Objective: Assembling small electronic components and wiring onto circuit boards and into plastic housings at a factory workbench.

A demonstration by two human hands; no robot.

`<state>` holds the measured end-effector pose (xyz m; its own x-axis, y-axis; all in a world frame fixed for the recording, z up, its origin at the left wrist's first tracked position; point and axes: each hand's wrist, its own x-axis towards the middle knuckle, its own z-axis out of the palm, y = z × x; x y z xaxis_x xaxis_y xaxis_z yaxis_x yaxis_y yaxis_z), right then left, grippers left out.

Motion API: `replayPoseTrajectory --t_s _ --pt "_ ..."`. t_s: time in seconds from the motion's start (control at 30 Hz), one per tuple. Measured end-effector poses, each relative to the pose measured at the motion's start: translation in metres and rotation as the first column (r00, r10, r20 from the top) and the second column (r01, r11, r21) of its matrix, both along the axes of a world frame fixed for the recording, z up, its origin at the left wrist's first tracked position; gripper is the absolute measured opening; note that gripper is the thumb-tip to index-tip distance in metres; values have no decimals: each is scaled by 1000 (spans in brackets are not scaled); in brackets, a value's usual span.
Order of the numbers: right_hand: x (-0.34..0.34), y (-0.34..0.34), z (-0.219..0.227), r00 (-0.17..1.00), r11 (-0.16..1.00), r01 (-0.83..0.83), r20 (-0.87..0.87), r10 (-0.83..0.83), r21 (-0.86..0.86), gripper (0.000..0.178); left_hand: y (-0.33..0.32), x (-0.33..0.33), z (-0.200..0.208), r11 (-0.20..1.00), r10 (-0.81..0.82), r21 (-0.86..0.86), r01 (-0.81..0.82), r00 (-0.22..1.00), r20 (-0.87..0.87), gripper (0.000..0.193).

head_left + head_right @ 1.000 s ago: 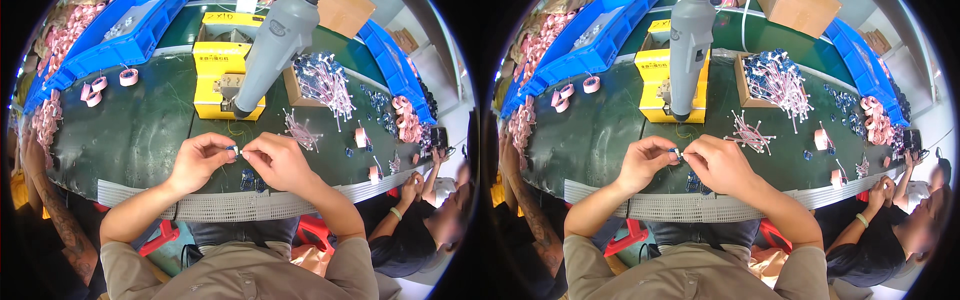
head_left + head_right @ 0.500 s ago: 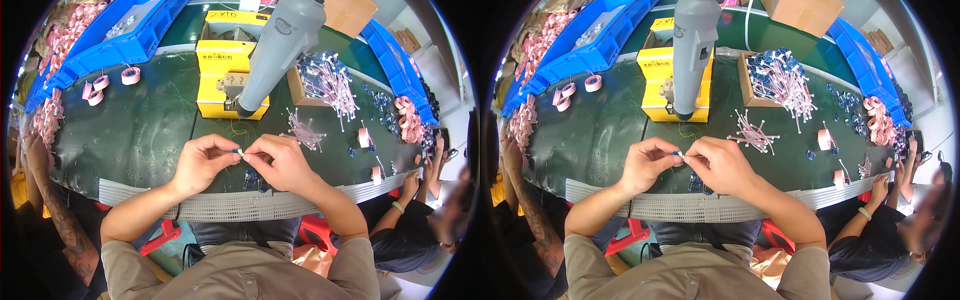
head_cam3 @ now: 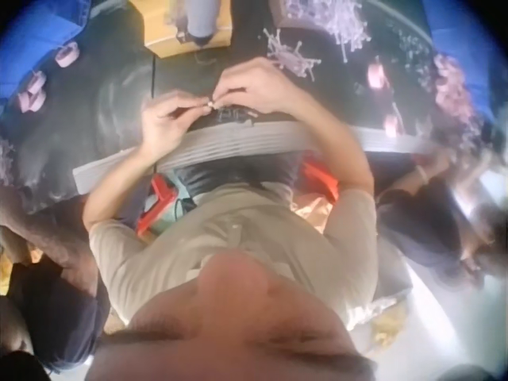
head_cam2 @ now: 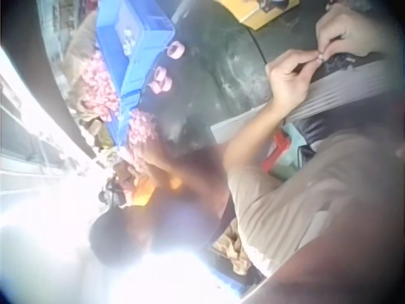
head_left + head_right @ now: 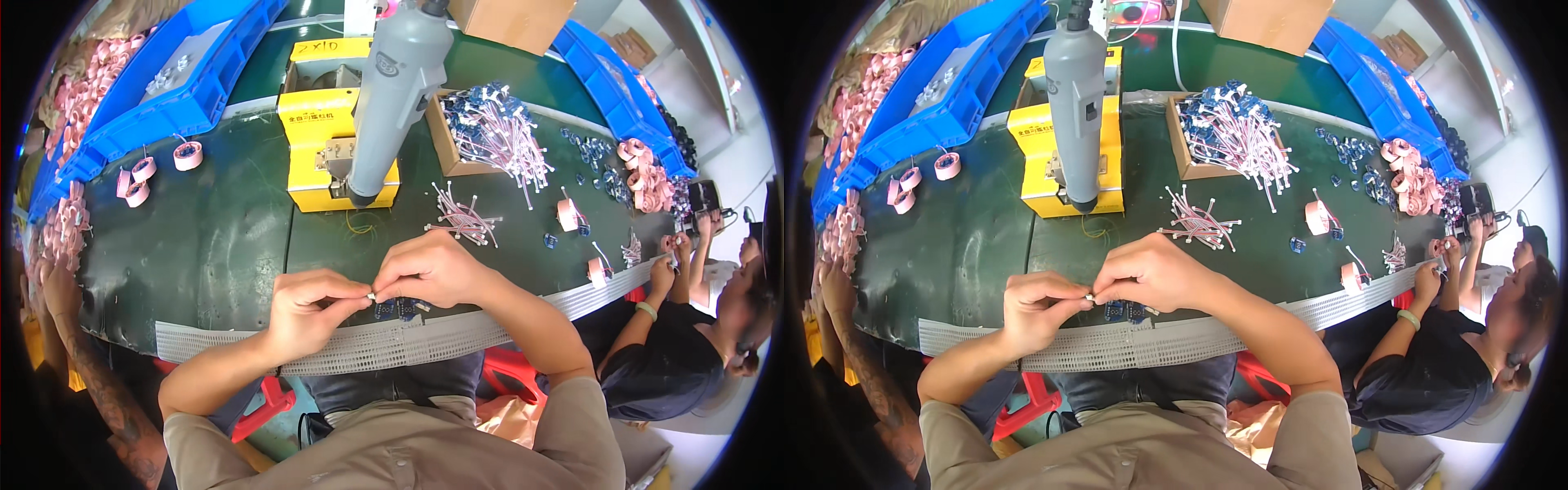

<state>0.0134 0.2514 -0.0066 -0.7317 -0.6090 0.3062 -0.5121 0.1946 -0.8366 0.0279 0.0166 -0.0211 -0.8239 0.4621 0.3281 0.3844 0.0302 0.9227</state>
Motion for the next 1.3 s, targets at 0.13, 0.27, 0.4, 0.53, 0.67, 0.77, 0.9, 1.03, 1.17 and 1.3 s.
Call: replayPoseTrajectory --t_s 0.13,0.27,0.4,0.53,0.67,0.77,0.9,1.03,1.17,1.3 --pt "1 3 4 998 1000 -20 65 19 23 11 -1 0 2 998 -58 34 62 991 -117 14" --pt "-1 7 5 995 998 -61 75 63 -33 13 5 0 7 994 -88 43 98 977 -192 15" --pt "-4 10 16 998 998 55 -34 -55 -1 11 6 -8 8 998 -57 13 58 994 -92 29" --pt "-14 56 51 790 806 580 -318 -524 115 4 5 -11 11 962 -55 -273 -35 947 -316 54" --pt "-57 107 75 252 378 926 -756 -604 6 9 8 -9 10 864 -281 -502 38 865 -417 48" --pt "-69 107 75 175 291 956 -873 -454 40 15 4 -12 2 881 -285 -471 42 842 -458 38" --pt "-34 71 54 386 540 836 -804 -452 98 13 3 -16 -1 922 -227 -386 38 861 -456 22" --pt "-15 51 31 784 659 599 -500 -368 455 15 0 -19 -3 930 -234 -353 102 905 -354 21" --pt "-16 47 33 857 694 503 -402 -323 515 15 -1 -18 10 933 -231 -293 209 972 -43 19" --pt "-13 47 21 900 703 435 -290 -324 563 12 -3 -20 15 948 -228 -150 281 927 298 15"
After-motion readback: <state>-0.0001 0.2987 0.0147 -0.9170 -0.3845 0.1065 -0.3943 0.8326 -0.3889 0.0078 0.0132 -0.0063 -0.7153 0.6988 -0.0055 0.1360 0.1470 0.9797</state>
